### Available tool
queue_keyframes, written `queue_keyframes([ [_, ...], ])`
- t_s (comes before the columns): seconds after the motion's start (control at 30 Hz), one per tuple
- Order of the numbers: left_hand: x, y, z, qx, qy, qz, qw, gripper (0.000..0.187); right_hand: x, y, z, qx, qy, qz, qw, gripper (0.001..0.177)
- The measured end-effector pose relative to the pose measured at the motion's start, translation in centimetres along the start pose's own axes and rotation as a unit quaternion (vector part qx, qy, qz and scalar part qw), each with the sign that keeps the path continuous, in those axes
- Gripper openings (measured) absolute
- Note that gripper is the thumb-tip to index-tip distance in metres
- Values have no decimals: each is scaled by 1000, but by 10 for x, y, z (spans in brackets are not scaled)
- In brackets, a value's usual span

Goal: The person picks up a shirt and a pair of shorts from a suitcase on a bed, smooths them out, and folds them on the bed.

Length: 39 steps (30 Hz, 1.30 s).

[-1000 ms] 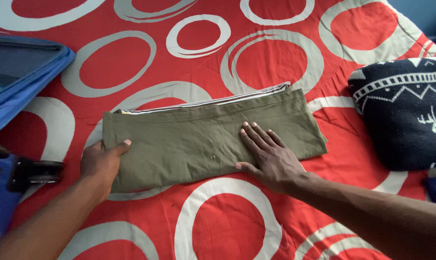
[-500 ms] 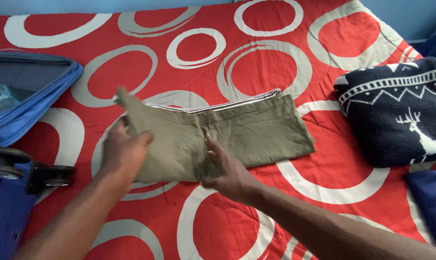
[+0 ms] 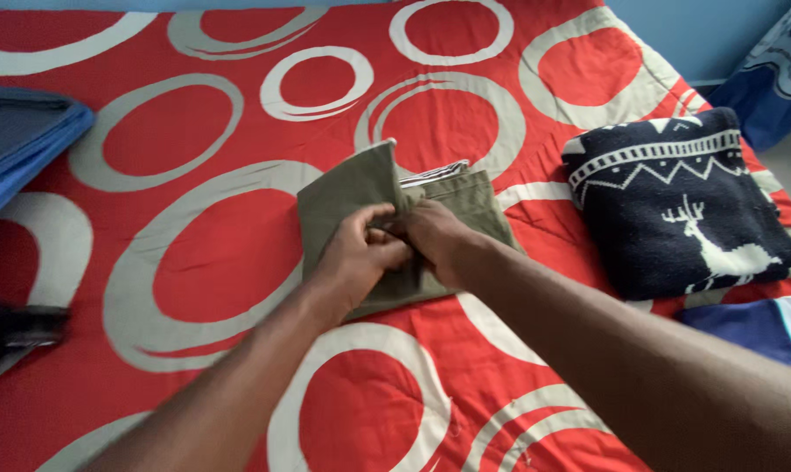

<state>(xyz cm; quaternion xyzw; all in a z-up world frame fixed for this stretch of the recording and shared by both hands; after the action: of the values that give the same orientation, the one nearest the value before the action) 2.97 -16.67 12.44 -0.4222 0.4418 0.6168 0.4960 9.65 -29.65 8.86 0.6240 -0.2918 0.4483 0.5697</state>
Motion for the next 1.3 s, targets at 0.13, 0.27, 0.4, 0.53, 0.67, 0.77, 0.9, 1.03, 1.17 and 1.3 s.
queue_keyframes([
  [0.13, 12, 11, 1, -170, -290, -48, 941, 99, -18, -25, 38, -56, 22, 12, 998, 40],
  [0.27, 45, 26, -6, -105, -375, -8, 921, 125, -21, -26, 70, -174, 236, 138, 946, 69],
  [0.4, 53, 47, -13, -132, -341, -32, 930, 82, -16, -10, 70, -113, 219, 332, 911, 91],
  [0.53, 48, 50, -21, -173, -341, -63, 922, 54, -14, 5, 74, -127, 411, 280, 859, 65],
  [0.67, 48, 49, -26, -182, -367, -96, 907, 59, -8, 9, 81, -140, 445, 296, 833, 64],
  [0.77, 53, 50, -31, -163, -364, -83, 913, 50, -11, 4, 87, -121, 439, 267, 849, 64],
  [0.9, 54, 47, -37, -151, -428, -75, 888, 54, -11, -1, 94, -120, 415, 324, 842, 68],
  [1.03, 56, 40, -43, -119, -437, -41, 891, 72, -8, -9, 99, -135, 422, 291, 848, 60],
  [1.17, 52, 35, -50, -114, -418, -134, 891, 82, 1, -7, 100, -176, 421, 261, 851, 63],
  [1.3, 43, 33, -57, -109, -429, -179, 878, 86, 1, -4, 108, -193, 394, 216, 872, 60],
])
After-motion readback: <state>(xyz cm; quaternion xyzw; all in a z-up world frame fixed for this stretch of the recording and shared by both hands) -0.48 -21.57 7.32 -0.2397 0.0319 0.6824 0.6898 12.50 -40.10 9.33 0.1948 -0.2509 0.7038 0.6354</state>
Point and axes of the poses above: each hand's wrist, its own y-axis away from the middle knuckle, its own z-axis out of the back of the hand, x = y × z, the point moved 4 cm from there along -y, towards the middle knuckle, and after that the axes turned 5 degrees about -x, right-handed, at the moved point
